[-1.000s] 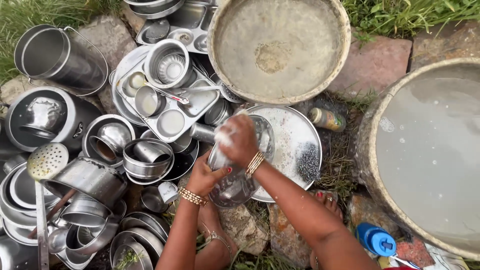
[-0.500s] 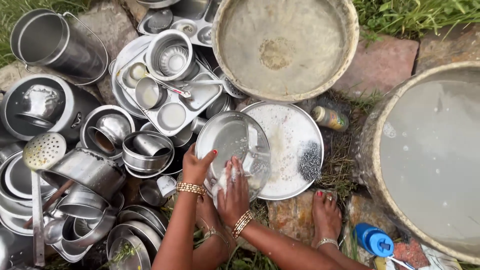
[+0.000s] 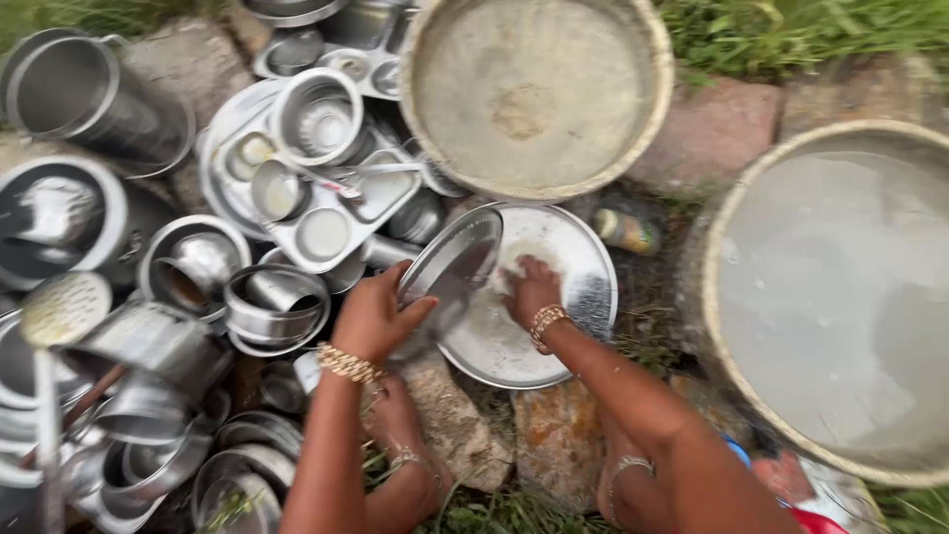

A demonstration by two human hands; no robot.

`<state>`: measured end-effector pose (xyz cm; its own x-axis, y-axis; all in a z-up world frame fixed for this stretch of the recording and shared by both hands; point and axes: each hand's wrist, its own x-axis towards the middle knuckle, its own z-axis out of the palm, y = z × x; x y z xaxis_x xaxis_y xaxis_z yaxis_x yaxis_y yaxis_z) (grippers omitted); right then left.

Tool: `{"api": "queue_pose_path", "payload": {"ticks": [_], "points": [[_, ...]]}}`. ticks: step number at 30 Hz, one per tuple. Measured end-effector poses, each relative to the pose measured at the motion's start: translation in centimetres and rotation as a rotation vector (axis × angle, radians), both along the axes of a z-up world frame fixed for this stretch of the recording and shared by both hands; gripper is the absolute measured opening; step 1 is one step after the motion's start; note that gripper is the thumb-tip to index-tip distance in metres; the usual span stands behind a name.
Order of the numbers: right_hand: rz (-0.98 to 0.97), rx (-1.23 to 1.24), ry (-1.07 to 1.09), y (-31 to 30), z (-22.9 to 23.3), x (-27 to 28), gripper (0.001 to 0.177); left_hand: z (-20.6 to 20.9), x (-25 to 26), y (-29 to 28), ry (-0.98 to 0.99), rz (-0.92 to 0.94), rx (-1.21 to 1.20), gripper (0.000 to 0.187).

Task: Washing a variety of metal dishes, trays, and utensils outdoors using soapy water and rinse bowls.

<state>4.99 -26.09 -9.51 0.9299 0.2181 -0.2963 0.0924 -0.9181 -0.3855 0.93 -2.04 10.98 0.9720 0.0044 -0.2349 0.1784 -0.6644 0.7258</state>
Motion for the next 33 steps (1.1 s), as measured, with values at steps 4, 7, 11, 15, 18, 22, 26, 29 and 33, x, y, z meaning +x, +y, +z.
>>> {"api": "queue_pose_path", "payload": {"ticks": [4, 7, 11, 15, 18, 22, 26, 29, 33], "points": [[-0.71, 1.212, 0.86, -7.1, -1.3, 3.8, 0.047, 9.9, 0.3, -3.9, -0.255, -0.435, 0.239, 0.035], [-0.701, 1.242, 0.894, -15.2, 18.9, 3.8, 0.08, 13.5, 0.3, -9.1, -0.419, -0.642, 0.241, 0.027], [-0.673, 1.098, 0.724, -32.2, 20.0, 0.5, 0.067, 12.5, 0.9, -20.1, -0.738, -0.978, -0.028, 0.022], [-0.745, 0.785, 0.384, -45.6, 15.3, -6.6, 0.056, 6.0, 2.7, -32.4, -0.774, -1.215, -0.041, 0.024], [-1.015, 0.849, 0.284, -54.9, 3.5, -11.5, 0.052, -2.1, 5.0, -39.0, -0.547, -1.347, 0.105, 0.033], [-1.195, 0.744, 0.046, -58.0, -4.3, -12.3, 0.041, -17.7, 8.1, -45.1, -0.38, -1.43, 0.326, 0.041], [-1.163, 0.248, -0.154, -56.0, -8.6, -9.3, 0.031, -20.2, 7.2, -48.6, -0.386, -1.365, 0.591, 0.053], [-1.127, -0.123, -0.287, -56.2, -9.8, -12.7, 0.035, -20.8, 6.0, -51.1, -0.425, -1.104, 0.84, 0.072], [-1.343, 0.169, -0.107, -52.5, -12.7, -8.9, 0.037, -24.4, 3.1, -52.4, -0.513, -1.373, 0.94, 0.045]]}}
